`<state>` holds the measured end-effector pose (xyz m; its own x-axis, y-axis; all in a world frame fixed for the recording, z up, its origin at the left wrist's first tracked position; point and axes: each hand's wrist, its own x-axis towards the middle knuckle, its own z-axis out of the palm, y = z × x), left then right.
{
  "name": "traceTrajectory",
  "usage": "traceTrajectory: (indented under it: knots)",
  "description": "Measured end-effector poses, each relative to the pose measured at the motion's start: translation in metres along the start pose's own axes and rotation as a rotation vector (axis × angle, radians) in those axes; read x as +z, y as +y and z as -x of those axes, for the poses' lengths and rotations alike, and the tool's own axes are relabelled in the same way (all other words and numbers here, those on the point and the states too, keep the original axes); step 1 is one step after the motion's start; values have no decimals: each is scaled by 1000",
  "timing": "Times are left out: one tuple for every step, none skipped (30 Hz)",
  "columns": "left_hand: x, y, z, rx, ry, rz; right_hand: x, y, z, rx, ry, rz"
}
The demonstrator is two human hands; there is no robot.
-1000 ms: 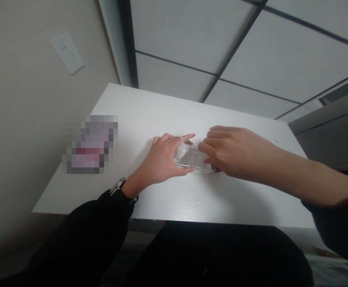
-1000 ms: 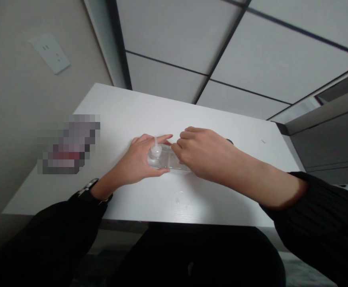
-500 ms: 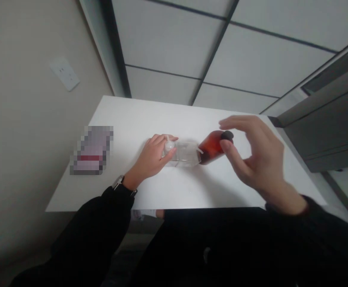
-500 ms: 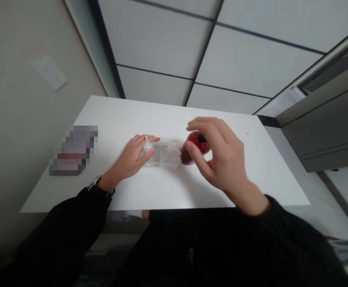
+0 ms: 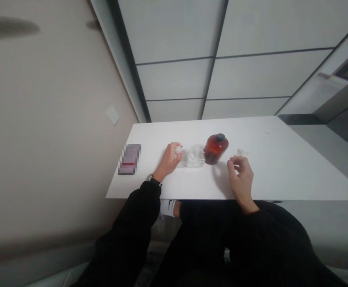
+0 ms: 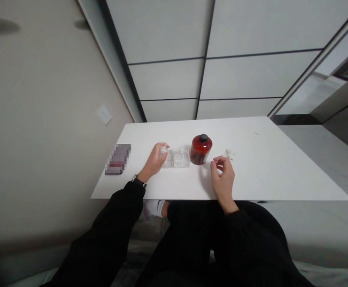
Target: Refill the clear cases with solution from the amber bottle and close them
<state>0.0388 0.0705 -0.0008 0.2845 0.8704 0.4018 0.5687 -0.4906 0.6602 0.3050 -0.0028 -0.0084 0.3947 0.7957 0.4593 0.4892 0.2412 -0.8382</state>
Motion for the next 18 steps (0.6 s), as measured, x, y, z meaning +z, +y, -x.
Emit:
traceTrajectory:
  knots:
    - [1,1,-1,-1,2,-4,1,2,1,12,-11,-8]
    - [3,1,-1,-4,5,-7,3,4,2,23,-21,-15]
    - [4,2,-1,-6,10,-7,3,6,2,34,-26,-21]
    - [4,3,-1,-10,19,-7,4,8,3,46,-23,-25]
    - [2,4,1,-16,34,-7,4,10,4,60,-14,-29]
    - [-2,4,3,-26,55,-8,3,11,4,76,0,-34]
    - [-10,3,8,-44,85,-13,3,12,4,94,16,-39]
    - [-20,0,13,-70,124,-23,2,13,4,113,32,-45]
    - [-34,-5,20,-109,174,-37,2,14,4,131,45,-53]
    - [-50,-12,29,-161,242,-59,2,15,4,149,54,-63]
    - [-68,-20,38,-224,321,-86,2,15,3,165,61,-74]
    - [-86,-30,47,-296,406,-114,2,15,3,180,67,-87]
    - [-102,-41,56,-372,487,-138,3,16,3,192,71,-101]
    - [-117,-52,65,-446,550,-155,3,16,3,203,76,-113]
    - [-127,-62,73,-511,585,-161,4,16,3,212,81,-124]
    - [-135,-71,80,-563,599,-158,4,16,3,220,87,-132]
    - [-139,-78,85,-599,602,-151,4,16,2,226,92,-140]
    - [-139,-84,89,-620,597,-140,4,17,2,232,95,-146]
